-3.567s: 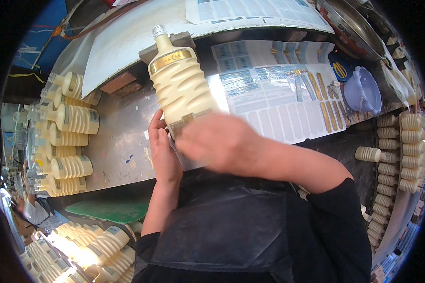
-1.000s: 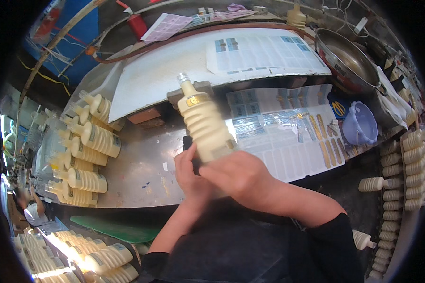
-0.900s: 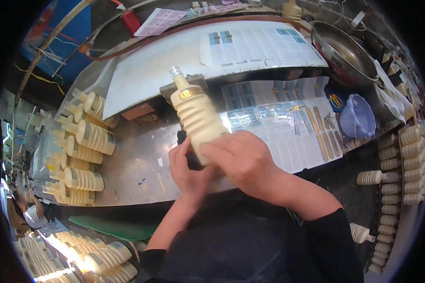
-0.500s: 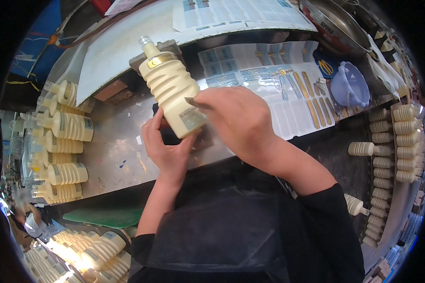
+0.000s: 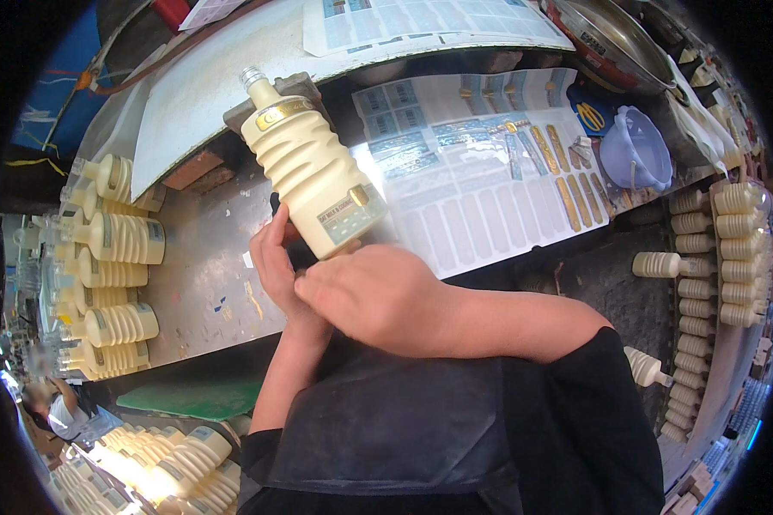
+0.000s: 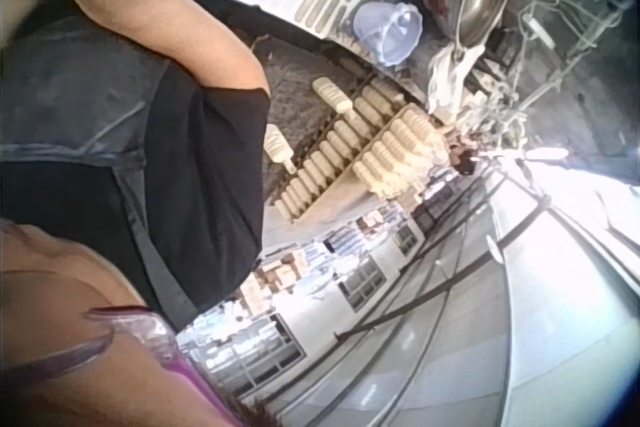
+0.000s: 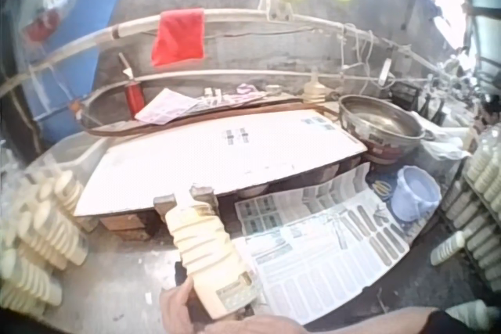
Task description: The person applies adhesive labels to cream-colored plastic bottles at a workbench. They pick up each bottle, smooth the label onto the surface, and place the labeled bottle aside. The process repeats for multiple bottles.
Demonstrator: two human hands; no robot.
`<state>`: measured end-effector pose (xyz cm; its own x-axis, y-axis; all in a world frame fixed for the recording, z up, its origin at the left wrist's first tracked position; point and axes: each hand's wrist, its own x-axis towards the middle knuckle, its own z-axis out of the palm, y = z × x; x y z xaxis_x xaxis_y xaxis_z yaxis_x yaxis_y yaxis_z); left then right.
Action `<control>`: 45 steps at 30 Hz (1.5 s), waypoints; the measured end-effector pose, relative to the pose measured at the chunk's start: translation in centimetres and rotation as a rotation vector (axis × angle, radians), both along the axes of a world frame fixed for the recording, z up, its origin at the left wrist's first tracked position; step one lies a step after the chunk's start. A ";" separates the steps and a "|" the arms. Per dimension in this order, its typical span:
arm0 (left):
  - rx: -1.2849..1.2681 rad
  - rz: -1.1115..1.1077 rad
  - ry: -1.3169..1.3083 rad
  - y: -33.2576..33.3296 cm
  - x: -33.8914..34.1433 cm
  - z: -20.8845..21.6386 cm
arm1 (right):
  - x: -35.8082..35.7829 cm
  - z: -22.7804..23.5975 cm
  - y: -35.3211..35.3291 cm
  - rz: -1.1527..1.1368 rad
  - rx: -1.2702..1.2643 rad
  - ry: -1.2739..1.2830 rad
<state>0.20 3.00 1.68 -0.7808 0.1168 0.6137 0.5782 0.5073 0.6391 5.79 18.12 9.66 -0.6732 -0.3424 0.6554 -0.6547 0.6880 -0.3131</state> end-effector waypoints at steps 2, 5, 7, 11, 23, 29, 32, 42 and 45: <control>0.008 -0.007 -0.031 -0.1 -0.1 0.1 | -0.3 0.0 0.4 -0.125 -0.060 -0.120; 0.023 -0.014 -0.069 -0.3 -0.1 0.3 | -1.4 0.1 2.0 -0.464 -0.246 -0.400; 0.034 -0.026 -0.095 -0.5 0.0 0.4 | -1.7 0.7 2.9 -0.508 -0.313 -0.537; 0.014 -0.012 -0.046 -0.9 -0.2 0.1 | -1.0 0.5 0.5 -0.353 -0.327 -0.584; 0.373 -0.094 -0.594 -1.1 -0.4 0.0 | -1.2 -1.3 -0.2 -0.289 -0.351 -0.610; 0.602 -0.167 -0.593 -0.6 -0.9 -1.4 | -1.2 -2.7 2.5 -0.478 -0.395 -0.741; 0.584 -0.142 -0.539 -0.5 -0.8 -1.9 | -0.9 -4.1 4.2 -0.517 -0.462 -0.815; 0.458 -0.088 -0.605 -0.2 -0.9 -0.2 | -1.0 -1.9 0.1 -0.337 -0.318 -0.492; 0.485 -0.093 -0.571 -0.7 -1.0 -1.2 | -1.3 -3.1 1.5 -0.419 -0.381 -0.575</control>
